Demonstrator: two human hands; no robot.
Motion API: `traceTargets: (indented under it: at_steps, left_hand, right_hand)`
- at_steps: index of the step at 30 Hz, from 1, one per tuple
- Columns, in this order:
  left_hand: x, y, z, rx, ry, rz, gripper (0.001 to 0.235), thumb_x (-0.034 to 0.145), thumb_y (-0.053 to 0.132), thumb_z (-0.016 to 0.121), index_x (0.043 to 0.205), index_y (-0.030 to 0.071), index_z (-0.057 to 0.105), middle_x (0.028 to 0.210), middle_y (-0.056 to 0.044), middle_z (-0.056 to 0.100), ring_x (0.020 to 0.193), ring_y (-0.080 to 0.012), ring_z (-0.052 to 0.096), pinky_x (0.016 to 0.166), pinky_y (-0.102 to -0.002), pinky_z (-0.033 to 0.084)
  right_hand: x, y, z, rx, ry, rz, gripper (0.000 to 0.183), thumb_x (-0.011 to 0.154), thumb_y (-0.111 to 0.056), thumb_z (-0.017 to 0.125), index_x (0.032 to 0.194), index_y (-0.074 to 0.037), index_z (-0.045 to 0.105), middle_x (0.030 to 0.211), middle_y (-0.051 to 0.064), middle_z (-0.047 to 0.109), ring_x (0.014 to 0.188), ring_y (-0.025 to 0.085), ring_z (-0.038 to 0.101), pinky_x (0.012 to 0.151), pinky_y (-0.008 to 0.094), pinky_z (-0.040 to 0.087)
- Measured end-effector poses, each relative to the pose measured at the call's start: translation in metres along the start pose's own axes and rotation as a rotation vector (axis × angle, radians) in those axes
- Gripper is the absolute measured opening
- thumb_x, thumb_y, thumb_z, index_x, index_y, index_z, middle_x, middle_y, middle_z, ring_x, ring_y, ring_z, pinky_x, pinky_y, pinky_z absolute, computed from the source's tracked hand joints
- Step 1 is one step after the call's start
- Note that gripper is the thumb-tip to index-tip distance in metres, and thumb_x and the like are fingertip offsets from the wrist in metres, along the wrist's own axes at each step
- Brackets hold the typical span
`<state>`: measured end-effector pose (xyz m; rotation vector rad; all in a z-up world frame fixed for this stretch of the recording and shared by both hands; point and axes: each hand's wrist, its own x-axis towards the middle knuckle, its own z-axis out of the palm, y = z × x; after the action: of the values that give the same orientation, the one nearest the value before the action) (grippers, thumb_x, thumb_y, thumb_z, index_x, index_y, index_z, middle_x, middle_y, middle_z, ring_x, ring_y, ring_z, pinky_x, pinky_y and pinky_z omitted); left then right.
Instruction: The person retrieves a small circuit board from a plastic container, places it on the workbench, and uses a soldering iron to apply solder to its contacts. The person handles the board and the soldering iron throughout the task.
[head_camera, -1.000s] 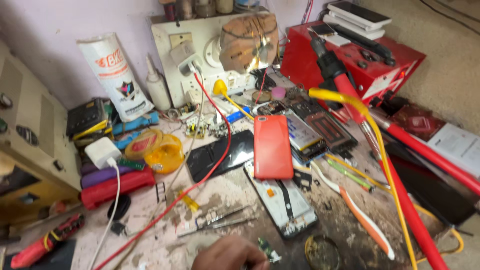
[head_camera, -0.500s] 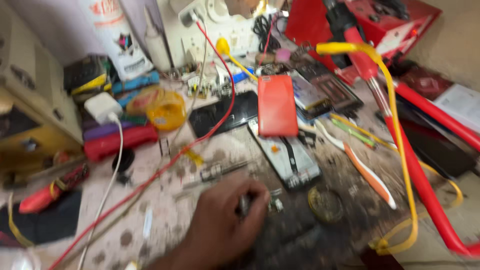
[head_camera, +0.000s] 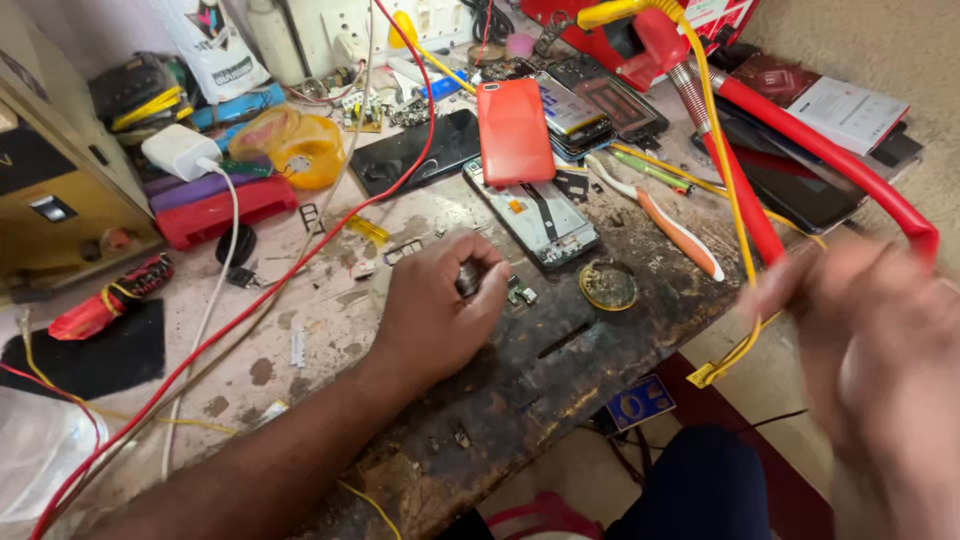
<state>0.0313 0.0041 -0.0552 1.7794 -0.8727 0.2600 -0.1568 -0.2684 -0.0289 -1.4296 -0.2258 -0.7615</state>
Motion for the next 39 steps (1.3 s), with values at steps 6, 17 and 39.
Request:
traceTargets:
  at_steps: [6,17,39]
  left_hand:
    - [0.001,0.005,-0.004,0.005,-0.012,0.042,0.012,0.089,0.015,0.069,0.088,0.004,0.065,0.078,-0.012,0.068,0.068,-0.0247,0.069,0.063,-0.036,0.053]
    - [0.003,0.004,-0.006,-0.051,-0.026,0.003,0.012,0.089,0.015,0.069,0.090,0.004,0.066,0.081,-0.010,0.071,0.072,-0.0212,0.071,0.067,-0.034,0.055]
    - [0.009,0.001,-0.014,0.104,-0.288,0.124,0.009,0.087,0.015,0.068,0.089,0.007,0.065,0.093,-0.012,0.065,0.090,-0.0331,0.067,0.076,-0.044,0.054]
  right_hand:
    - [0.126,0.044,0.011,-0.043,0.231,-0.122,0.023,0.110,-0.018,0.064,0.121,0.001,0.070,0.111,0.013,0.073,0.101,0.022,0.069,0.094,0.035,0.058]
    - [0.198,0.126,0.057,0.296,0.332,0.482,0.050,0.100,-0.020,0.064,0.145,-0.007,0.045,0.104,0.010,0.068,0.088,0.021,0.073,0.080,0.034,0.065]
    - [0.274,0.132,0.039,-0.402,0.001,-0.010,0.034,0.113,-0.033,0.067,0.123,-0.003,0.056,0.095,0.004,0.066,0.077,0.009,0.064,0.064,0.024,0.053]
